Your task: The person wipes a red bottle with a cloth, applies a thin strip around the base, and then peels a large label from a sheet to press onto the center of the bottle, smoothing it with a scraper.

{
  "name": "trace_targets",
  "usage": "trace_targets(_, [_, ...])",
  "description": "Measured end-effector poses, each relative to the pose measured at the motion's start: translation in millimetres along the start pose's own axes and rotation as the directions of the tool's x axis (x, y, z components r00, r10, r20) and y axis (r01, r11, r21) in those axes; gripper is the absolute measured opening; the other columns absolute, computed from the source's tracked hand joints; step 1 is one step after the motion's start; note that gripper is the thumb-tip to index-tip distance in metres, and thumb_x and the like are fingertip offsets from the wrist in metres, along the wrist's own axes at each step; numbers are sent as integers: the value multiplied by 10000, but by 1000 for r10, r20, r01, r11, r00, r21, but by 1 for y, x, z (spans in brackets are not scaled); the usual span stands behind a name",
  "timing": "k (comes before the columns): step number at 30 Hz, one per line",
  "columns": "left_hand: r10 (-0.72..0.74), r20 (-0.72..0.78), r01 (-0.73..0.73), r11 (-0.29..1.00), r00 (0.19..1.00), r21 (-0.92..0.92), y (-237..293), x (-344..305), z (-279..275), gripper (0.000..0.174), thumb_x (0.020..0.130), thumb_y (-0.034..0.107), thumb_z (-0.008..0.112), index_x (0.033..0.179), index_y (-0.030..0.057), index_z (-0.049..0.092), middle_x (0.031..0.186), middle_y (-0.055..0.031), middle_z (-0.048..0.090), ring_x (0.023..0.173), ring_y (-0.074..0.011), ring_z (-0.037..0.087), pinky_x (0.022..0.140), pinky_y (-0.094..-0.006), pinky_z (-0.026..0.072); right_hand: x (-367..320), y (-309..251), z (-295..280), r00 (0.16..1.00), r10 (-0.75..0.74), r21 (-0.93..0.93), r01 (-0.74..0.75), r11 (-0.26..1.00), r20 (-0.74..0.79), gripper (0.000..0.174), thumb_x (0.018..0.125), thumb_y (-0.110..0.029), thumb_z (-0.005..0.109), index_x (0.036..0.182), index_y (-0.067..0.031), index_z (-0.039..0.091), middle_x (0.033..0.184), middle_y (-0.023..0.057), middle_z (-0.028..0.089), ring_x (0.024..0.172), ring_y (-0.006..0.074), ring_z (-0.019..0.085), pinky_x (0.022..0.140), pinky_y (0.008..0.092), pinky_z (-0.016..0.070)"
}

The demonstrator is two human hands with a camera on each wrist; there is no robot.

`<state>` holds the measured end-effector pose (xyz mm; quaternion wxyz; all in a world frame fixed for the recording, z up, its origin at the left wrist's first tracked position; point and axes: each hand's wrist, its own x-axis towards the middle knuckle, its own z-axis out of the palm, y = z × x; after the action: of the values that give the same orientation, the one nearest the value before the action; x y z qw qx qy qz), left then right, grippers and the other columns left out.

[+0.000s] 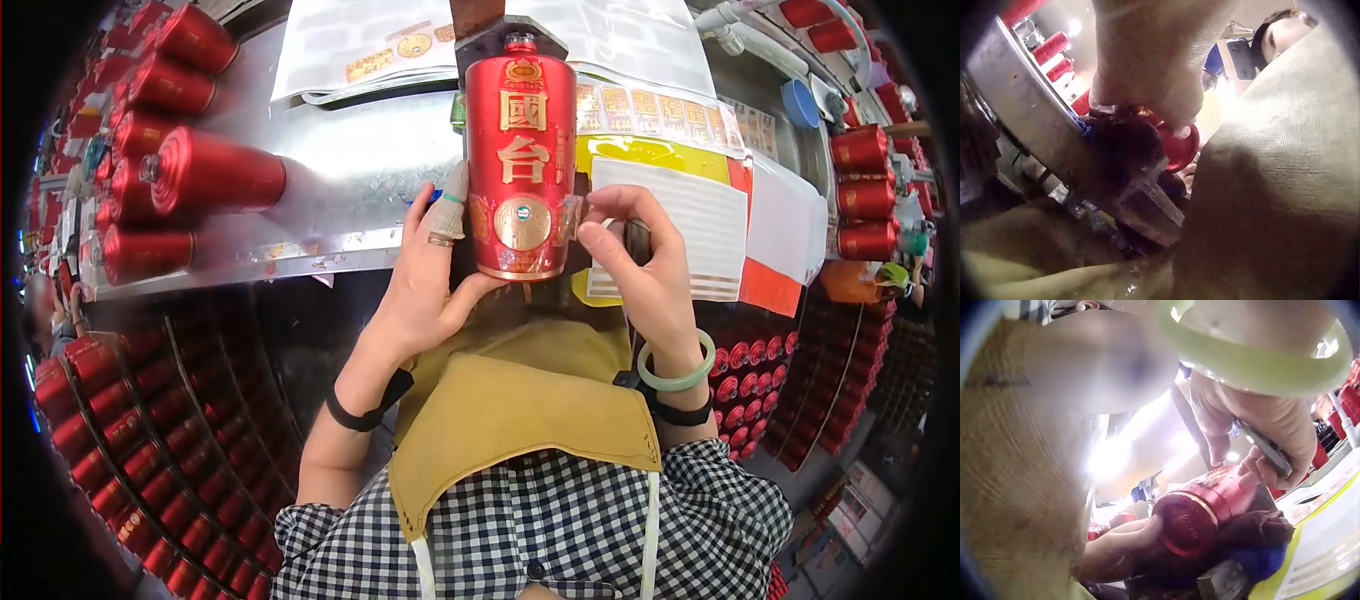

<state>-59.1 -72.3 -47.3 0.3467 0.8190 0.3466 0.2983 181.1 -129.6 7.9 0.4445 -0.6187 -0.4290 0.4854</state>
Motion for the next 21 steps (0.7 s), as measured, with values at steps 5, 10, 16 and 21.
trace_targets(5, [-108,-29,97,961,994,-259,15,5,0,1197,699,279,947,1599,-40,225,1573,-245,390,1454,-338,418,1189,-425,334,-4,2,8,996,76,44,-78,996,44,323,875,-162,815,1081,-20,611,924,23,637,853,106,582,759,286,504])
trace_targets(10, [-189,-63,117,800,980,-589,28,8,7,1121,789,229,882,1617,-41,176,1607,-229,348,1486,-298,367,1216,-420,295,4,9,9,994,60,-9,-59,998,88,363,838,-93,856,1051,-58,564,884,-60,533,709,-4,433,621,172,361])
trace_targets(16, [-224,-51,157,814,973,-559,32,9,6,1002,855,168,790,1612,-57,173,1616,-231,331,1497,-297,350,1226,-416,272,11,6,2,980,103,106,-123,987,171,325,852,-82,839,1036,-47,573,918,-38,580,735,12,481,642,189,396])
trace_targets(21, [-250,8,193,724,968,-663,31,7,2,906,886,108,665,1618,-57,158,1650,-223,279,1539,-288,272,1254,-418,205,10,4,-8,983,91,31,-97,995,163,294,927,-84,759,1158,-21,589,941,-27,564,810,25,482,733,209,412])
